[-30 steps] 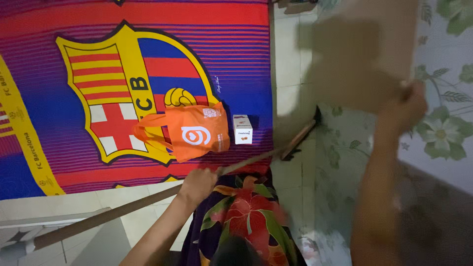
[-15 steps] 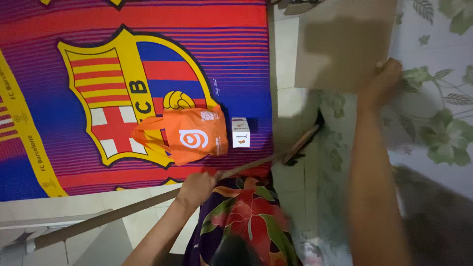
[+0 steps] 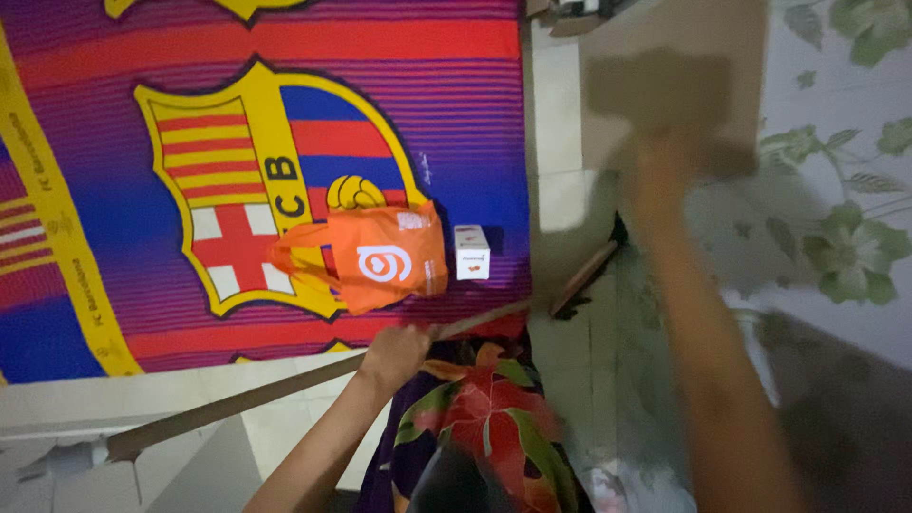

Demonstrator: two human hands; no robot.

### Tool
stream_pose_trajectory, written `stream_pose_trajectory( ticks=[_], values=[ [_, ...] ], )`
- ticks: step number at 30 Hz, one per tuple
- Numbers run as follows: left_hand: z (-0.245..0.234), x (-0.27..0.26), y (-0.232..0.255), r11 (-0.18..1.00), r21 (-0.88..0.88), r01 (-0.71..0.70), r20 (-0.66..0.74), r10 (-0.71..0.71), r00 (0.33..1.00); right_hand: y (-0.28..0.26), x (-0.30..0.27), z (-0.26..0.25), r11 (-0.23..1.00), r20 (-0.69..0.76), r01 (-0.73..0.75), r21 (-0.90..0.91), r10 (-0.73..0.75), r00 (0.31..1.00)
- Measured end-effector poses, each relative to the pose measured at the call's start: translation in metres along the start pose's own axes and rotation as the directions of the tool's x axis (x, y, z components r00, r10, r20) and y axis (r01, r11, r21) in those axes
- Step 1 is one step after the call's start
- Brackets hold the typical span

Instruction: The person sweeps the floor using a broom and moves several items including a ring light, an orange bag, and a cardboard sheet to reach different areas.

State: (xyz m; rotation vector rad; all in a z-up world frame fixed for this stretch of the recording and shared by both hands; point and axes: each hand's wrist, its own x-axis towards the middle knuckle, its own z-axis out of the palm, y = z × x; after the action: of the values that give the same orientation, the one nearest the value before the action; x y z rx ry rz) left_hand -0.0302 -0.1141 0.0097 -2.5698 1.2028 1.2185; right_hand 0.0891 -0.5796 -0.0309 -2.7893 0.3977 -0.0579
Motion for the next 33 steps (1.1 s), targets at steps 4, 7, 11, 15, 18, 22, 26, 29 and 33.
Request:
stream_pose_trajectory(
  ticks=[4,7,11,15,18,22,26,29,33],
  values=[
    [0.003,-0.004,0.003,1.000,-0.009,-0.006,-0.033,0.005,0.999,-0.126,-0.070,0.024,0.949,0.725,-0.058,0.310,-0.197,0.660],
    [0.009,-0.007,0.001,1.000,-0.001,-0.022,-0.099,0.022,0.995,-0.183,-0.130,0.058,0.970,0.723,0.206,0.131,-0.236,0.649],
    [0.016,-0.006,-0.010,0.999,-0.027,-0.030,-0.086,0.027,0.996,-0.188,-0.152,0.115,0.944,0.523,0.330,-0.026,-0.268,0.809],
    [0.017,-0.010,-0.016,0.999,0.000,-0.047,-0.098,0.047,0.994,-0.163,-0.153,0.114,0.994,0.507,0.083,0.075,-0.109,0.855],
    [0.013,-0.006,-0.021,0.998,-0.003,-0.070,-0.097,0.069,0.993,-0.134,-0.147,0.096,0.966,0.240,0.021,0.259,-0.085,0.967],
    [0.011,0.001,-0.027,0.996,0.004,-0.087,-0.104,0.087,0.991,-0.091,-0.130,0.083,0.987,0.175,-0.100,-0.126,0.122,0.977],
    [0.008,0.006,-0.031,0.995,-0.004,-0.096,-0.088,0.095,0.992,-0.030,-0.114,0.093,0.931,0.303,-0.356,-0.075,0.361,0.882],
    [0.004,0.015,-0.041,0.993,0.059,-0.103,-0.058,0.106,0.993,0.018,-0.098,0.124,0.960,0.221,-0.242,-0.143,0.270,0.937],
    [-0.028,0.030,-0.046,0.996,0.028,-0.085,-0.029,0.086,0.996,0.062,-0.079,0.179,0.974,0.281,-0.111,-0.199,0.165,0.946]
  ],
)
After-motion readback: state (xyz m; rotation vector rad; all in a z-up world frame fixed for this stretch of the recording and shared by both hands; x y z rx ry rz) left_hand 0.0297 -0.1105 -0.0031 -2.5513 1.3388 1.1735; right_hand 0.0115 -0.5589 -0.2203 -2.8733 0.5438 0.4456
